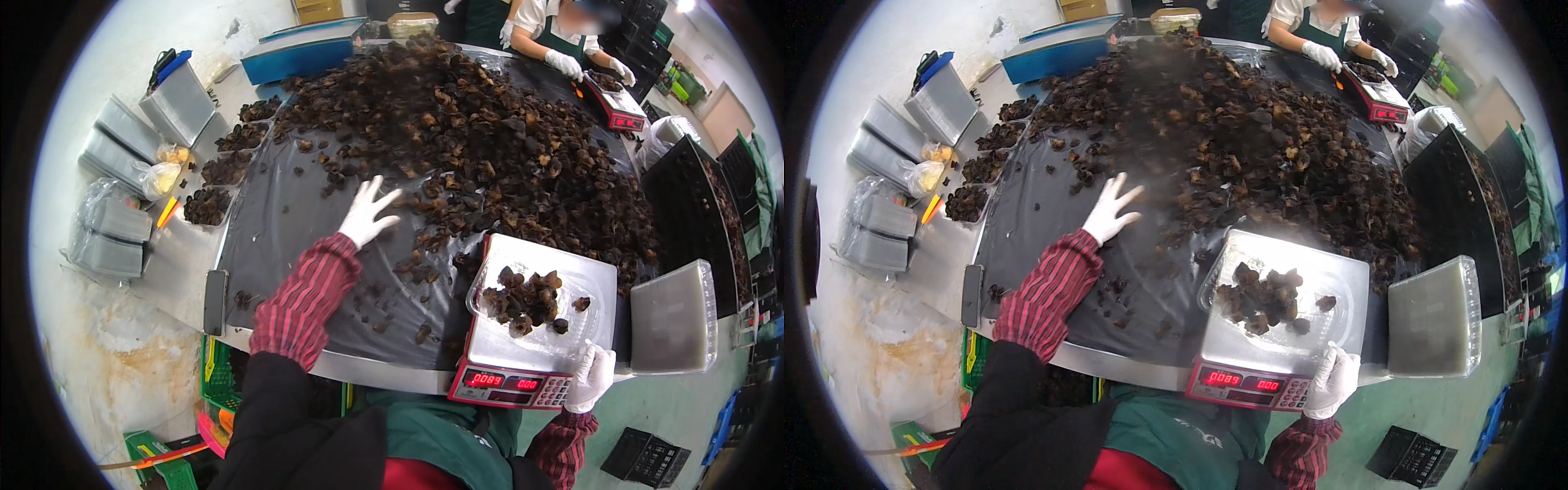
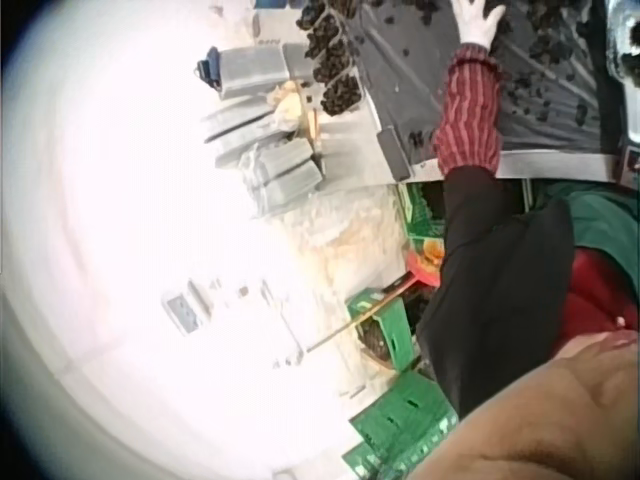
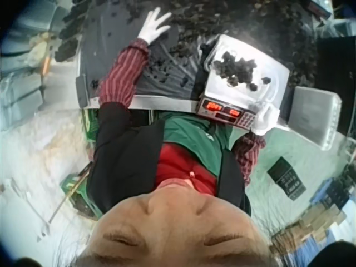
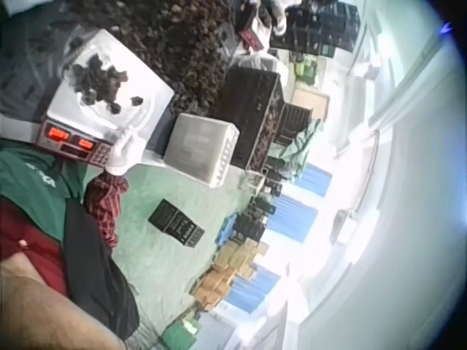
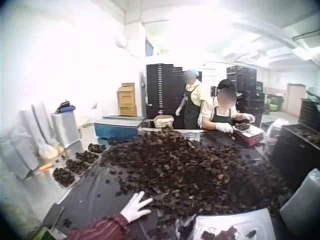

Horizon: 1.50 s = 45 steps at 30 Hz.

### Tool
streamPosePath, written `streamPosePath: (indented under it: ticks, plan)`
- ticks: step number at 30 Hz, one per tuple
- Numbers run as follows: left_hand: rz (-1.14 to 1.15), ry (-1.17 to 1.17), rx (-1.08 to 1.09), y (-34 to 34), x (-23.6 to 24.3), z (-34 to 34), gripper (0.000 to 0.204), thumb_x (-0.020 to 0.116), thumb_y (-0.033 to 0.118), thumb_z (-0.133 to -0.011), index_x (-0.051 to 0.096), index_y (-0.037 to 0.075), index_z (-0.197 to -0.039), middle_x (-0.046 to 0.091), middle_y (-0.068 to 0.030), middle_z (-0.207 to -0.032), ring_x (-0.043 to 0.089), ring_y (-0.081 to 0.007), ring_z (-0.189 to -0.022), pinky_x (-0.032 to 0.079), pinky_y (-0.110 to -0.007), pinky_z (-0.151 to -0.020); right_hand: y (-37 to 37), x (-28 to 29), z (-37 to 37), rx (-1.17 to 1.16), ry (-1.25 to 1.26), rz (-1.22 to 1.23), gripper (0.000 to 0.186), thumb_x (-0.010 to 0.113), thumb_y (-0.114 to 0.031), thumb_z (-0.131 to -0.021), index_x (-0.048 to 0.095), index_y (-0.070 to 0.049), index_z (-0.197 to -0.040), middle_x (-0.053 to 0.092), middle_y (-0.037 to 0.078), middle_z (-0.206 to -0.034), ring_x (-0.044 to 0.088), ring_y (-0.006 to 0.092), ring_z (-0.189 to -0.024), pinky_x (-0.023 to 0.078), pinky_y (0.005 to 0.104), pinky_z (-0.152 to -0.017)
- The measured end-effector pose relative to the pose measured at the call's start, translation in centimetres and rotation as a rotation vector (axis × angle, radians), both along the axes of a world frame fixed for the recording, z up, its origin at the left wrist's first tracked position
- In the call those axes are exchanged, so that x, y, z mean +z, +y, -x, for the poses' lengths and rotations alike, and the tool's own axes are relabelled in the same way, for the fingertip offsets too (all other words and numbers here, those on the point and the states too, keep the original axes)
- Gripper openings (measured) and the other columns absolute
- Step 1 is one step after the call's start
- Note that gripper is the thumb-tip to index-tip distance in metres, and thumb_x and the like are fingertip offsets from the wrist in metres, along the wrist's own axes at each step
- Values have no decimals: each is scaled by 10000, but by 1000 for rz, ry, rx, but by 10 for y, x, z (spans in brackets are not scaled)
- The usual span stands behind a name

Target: The person scoops dried black fungus from a large pile on a table into a plastic container placed on a digital scale. After reaching a target weight, the person removes the container and repeats the process with a new container.

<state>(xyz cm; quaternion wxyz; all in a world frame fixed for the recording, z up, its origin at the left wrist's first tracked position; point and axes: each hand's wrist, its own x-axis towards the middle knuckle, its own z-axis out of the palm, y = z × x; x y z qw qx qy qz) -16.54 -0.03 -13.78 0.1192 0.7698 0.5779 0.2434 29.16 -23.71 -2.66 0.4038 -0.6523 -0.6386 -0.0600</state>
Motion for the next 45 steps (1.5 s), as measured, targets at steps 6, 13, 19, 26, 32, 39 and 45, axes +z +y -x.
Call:
streamPosePath:
  ticks: [6,13,19,26,32,39,45]
  plan:
    - [120,134,-233,11,23,-85,515,603,492,-846,547,291,-1317,458,-108,-1406,362,-341,-1326,312,-532,-1065,-3,4,-2,-9,-27,22,95,589,-73,-907,647,-2,-931,584,125,-750,542,268,-683,449,360,-641]
    - [-89,245,-357,-68,31,-82,497,666,438,-795,604,208,-1232,560,-100,-1223,486,-286,-1173,387,-440,-951,-1,4,-7,-66,-47,43,76,588,-68,-900,645,-21,-920,571,125,-741,549,286,-658,453,380,-604]
    - [-230,92,-243,-59,9,-58,272,693,172,-759,658,146,-1028,625,-72,-969,619,-260,-806,535,-343,-707,3,-1,-11,-115,-73,93,150,586,-130,-904,618,-50,-1027,551,130,-791,576,295,-677,462,389,-609]
    - [-80,-413,-218,-39,72,-95,257,691,60,-737,682,72,-993,624,-80,-869,617,-202,-744,499,-281,-680,-2,1,-12,-131,-6,192,193,576,-149,-927,599,-24,-1073,594,148,-903,626,292,-767,497,368,-694]
    - [-464,-136,-715,-82,170,-227,273,651,109,-757,663,123,-1030,636,-67,-982,643,-236,-853,538,-336,-695,6,8,-12,-133,-61,149,257,579,-160,-920,583,-23,-1137,565,151,-854,587,295,-717,475,384,-659]
    - [-320,118,-888,-107,140,-295,484,688,302,-778,555,190,-1231,515,-79,-1291,500,-276,-1158,433,-465,-931,30,14,5,-67,-218,100,365,550,-124,-921,548,-53,-1279,564,164,-854,582,311,-772,471,394,-696]
    - [-357,7,-669,-102,132,-251,399,642,368,-824,616,171,-1170,564,-41,-1185,483,-247,-1165,333,-483,-1024,43,4,6,22,-257,30,349,553,-90,-906,563,-51,-1253,618,193,-1010,611,344,-878,489,413,-774]
